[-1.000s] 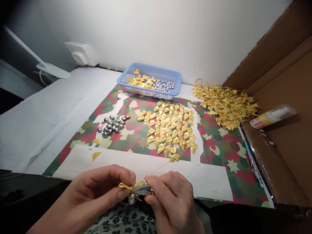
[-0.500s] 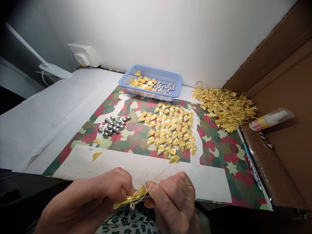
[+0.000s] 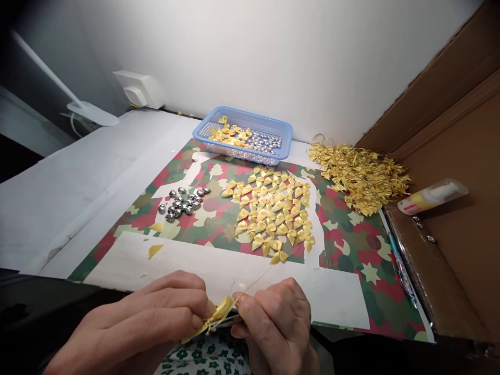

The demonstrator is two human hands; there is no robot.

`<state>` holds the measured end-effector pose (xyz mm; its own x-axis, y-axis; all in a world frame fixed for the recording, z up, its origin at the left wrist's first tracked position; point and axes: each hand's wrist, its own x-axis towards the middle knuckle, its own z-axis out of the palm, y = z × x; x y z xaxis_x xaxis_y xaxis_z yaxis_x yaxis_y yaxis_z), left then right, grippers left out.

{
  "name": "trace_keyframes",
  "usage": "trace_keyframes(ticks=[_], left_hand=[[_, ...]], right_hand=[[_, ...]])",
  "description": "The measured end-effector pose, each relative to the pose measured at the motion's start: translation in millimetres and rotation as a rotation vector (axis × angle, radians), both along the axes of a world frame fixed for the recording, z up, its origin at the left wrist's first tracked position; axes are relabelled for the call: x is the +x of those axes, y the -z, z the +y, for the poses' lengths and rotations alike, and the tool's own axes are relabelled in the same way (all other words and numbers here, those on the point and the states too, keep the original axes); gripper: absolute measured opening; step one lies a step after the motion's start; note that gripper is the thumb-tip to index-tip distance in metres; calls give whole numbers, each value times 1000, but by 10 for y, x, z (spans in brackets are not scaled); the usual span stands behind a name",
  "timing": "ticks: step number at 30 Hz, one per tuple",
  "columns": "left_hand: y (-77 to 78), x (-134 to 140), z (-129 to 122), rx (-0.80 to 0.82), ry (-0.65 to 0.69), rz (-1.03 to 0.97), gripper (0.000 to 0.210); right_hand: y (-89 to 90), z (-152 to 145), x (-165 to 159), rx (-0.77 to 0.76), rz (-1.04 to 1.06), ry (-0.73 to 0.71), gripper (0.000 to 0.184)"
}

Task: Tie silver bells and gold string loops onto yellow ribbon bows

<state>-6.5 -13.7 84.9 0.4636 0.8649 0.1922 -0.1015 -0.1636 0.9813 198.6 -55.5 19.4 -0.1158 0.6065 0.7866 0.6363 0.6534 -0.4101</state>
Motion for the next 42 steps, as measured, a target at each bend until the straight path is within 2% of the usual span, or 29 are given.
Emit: trace_keyframes(ticks=[10,14,16,19,21,24,26,29,32,36,42], left_hand=[[-1,-33,39,10,42,21,22],[14,-36,19,-44,47,65,22],[8,-21,25,-156,16,98,18],[-8,13,64,-516,21,31,9],[-7,31,99,-728,52,-61,9],[17,38,134,-857,91,-132,10],[34,39,143,-897,112,-162,9],[47,41,145,-951,114,-200,9],[61,32,138,-971,118,-221,9],[97,2,121,-964,114,-216,8],[112,-1,118,-965,102,-182,9]], right_hand=[[-74,25,-5,-57,-24,-23,17],[-93,35,-3,-52,-27,-27,18],[-104,25,-6,-82,-25,-32,19],[-103,-18,-35,-178,12,-38,22],[-101,-53,-67,-269,120,-66,25],[-133,-80,-98,-467,298,-166,25],[-178,-72,-97,-587,343,-228,22],[-249,-33,-92,-689,382,-274,20],[-287,6,-116,-749,449,-303,30],[-270,11,-151,-741,496,-307,33],[-199,-40,-104,-750,456,-314,31]])
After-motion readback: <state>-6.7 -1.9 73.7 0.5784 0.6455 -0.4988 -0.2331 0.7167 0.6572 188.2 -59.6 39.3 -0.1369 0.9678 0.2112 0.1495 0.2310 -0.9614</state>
